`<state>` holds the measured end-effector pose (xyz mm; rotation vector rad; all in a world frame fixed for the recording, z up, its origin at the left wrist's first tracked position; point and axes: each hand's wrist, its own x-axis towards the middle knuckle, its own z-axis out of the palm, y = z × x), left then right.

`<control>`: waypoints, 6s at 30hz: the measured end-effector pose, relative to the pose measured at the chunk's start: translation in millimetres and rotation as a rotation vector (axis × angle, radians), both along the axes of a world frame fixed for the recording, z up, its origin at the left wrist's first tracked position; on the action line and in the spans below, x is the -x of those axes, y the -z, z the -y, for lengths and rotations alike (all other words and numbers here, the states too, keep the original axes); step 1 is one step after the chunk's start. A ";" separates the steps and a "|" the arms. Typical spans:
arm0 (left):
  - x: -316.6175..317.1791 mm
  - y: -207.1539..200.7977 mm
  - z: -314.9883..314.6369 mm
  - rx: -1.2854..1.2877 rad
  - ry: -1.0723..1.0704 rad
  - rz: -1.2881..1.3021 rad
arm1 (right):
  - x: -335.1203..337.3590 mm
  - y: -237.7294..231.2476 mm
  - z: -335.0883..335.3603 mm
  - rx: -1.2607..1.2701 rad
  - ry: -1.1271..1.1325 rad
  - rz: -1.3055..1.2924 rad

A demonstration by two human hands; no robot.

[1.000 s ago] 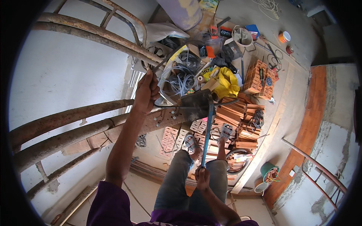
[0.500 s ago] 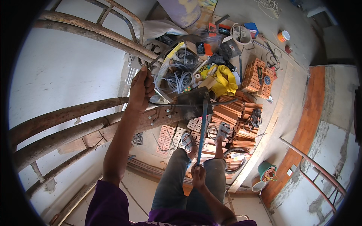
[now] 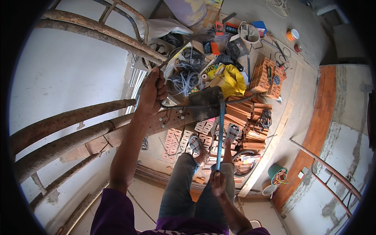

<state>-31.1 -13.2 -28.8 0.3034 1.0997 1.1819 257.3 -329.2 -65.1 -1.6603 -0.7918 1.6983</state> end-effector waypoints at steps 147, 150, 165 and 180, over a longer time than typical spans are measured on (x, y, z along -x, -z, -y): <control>-96.2 -206.8 55.5 -0.217 -0.009 -0.536 | -105.3 -96.9 -284.9 -0.305 0.131 -0.076; -143.9 -239.6 68.0 -0.231 0.180 -0.459 | -139.6 -106.5 -265.7 -0.300 0.041 0.077; -314.2 -15.6 128.7 0.416 0.029 0.131 | -154.9 -186.2 -274.3 0.007 0.217 -0.478; -125.2 -133.3 -2.7 -0.217 -0.147 -1.023 | -71.7 -144.3 -344.1 -0.363 -0.093 -0.117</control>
